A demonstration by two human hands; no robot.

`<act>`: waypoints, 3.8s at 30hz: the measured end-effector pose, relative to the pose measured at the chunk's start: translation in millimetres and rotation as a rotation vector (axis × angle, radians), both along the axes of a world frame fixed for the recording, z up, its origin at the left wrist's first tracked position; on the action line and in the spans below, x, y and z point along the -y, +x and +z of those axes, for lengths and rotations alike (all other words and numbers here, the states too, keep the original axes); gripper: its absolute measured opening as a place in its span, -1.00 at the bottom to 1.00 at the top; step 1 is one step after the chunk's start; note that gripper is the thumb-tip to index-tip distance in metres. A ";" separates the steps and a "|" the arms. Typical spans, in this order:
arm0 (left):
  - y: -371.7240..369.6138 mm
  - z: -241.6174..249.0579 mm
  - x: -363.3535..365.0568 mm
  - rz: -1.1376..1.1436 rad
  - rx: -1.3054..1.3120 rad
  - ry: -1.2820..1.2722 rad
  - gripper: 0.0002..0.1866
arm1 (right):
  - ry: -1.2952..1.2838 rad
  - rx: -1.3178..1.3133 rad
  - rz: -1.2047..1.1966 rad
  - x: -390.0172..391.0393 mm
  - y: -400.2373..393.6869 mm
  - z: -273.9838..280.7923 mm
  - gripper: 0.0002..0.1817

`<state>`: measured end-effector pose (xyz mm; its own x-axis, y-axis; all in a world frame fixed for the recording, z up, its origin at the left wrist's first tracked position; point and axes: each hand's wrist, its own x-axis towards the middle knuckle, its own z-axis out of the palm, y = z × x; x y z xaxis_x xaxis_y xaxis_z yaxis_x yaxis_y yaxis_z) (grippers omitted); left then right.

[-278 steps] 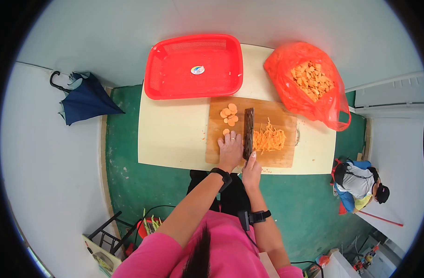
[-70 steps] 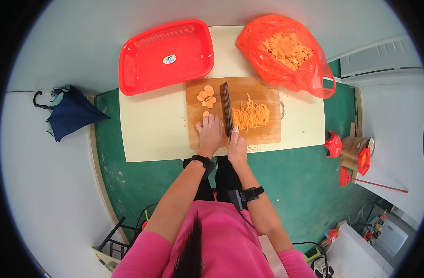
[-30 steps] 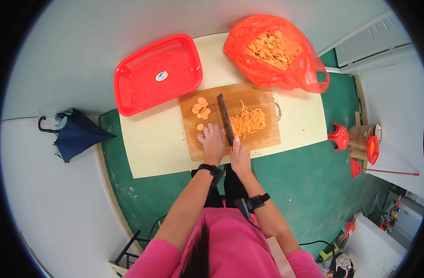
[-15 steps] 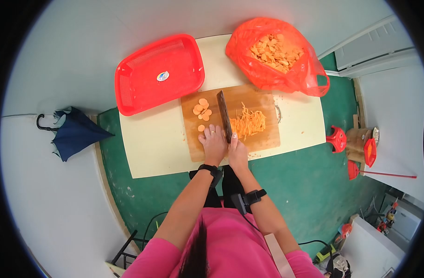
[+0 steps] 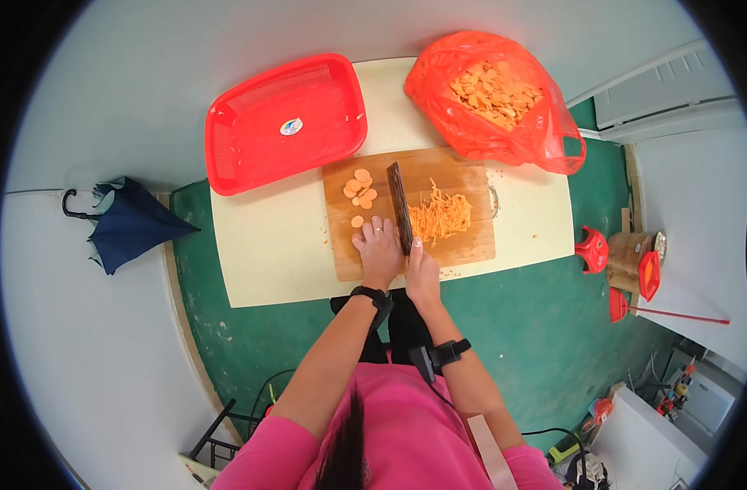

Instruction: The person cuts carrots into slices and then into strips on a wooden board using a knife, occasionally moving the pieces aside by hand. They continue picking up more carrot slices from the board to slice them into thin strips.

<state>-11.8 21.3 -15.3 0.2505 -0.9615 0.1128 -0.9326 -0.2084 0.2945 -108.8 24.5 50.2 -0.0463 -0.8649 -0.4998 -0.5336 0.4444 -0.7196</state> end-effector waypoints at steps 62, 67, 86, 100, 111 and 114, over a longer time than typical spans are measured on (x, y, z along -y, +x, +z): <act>0.4 7.8 -3.8 0.008 -0.119 0.035 -0.75 | -0.038 -0.049 0.012 5.5 8.8 1.6 -0.27; 0.1 -0.3 -2.8 0.019 -0.103 0.018 -0.76 | -0.048 -0.045 0.040 10.9 5.9 -7.0 -0.27; 0.3 -7.3 -4.1 0.020 -0.095 0.016 -0.70 | -0.042 -0.026 0.040 11.9 5.2 -8.1 -0.27; 0.7 -4.2 -4.6 0.006 -0.091 0.074 -0.71 | 0.036 0.041 0.017 5.3 -1.4 0.1 -0.27; 3.0 2.9 -4.8 -0.020 -0.128 0.085 -0.80 | 0.020 0.089 -0.017 11.0 -1.8 -15.5 -0.23; 1.3 -1.2 -5.9 0.008 -0.141 0.004 -0.83 | -0.035 0.047 -0.015 8.5 -3.3 -11.5 -0.22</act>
